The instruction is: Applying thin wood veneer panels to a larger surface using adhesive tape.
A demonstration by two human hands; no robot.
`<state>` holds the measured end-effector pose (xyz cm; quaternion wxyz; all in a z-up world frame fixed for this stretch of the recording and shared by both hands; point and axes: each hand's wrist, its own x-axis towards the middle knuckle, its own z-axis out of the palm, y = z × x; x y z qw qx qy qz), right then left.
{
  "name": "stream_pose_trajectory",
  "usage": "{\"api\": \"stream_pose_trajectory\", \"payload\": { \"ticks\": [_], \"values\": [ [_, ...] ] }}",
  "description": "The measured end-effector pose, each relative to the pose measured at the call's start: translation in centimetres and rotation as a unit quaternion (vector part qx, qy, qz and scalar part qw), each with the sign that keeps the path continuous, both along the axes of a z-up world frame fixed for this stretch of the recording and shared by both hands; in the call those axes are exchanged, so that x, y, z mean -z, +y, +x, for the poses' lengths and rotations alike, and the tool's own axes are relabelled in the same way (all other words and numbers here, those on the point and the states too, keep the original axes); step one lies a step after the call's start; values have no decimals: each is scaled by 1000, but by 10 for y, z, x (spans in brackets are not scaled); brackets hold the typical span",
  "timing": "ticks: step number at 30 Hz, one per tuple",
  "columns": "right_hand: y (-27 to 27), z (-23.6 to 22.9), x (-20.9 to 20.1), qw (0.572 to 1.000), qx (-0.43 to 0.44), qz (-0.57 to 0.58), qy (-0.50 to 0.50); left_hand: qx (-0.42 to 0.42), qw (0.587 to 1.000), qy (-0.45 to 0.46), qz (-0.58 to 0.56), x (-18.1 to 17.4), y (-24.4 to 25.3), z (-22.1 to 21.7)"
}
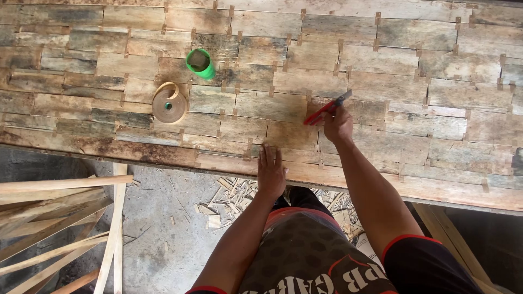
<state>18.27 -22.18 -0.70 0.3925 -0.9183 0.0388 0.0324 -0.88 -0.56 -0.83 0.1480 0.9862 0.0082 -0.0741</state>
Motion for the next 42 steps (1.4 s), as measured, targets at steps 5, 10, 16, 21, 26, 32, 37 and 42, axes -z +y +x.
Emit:
{"api": "stream_pose_trajectory", "payload": {
  "ticks": [5,10,16,21,26,32,37,42],
  "values": [
    [0,-12,-25,998,-49,47,-3,39,999,7,-7,-18,-4,-10],
    [-6,-24,-31,995,-78,47,25,71,997,-27,-14,-9,-7,-16],
    [-33,-53,-21,991,-33,124,-42,66,997,25,17,-17,-12,-10],
    [-43,-77,-13,997,3,69,-23,76,994,72,44,-29,-14,-9],
    [-43,-78,-19,998,-15,48,22,91,990,72,74,-18,-16,-10],
    [-42,-87,-20,998,-26,56,10,78,989,109,56,-37,-18,-12],
    [-40,-95,-29,994,-64,81,47,115,983,137,38,-52,-25,-25],
    [-40,-98,-31,990,-121,63,39,203,967,143,53,-41,-36,-39]
  ]
}}
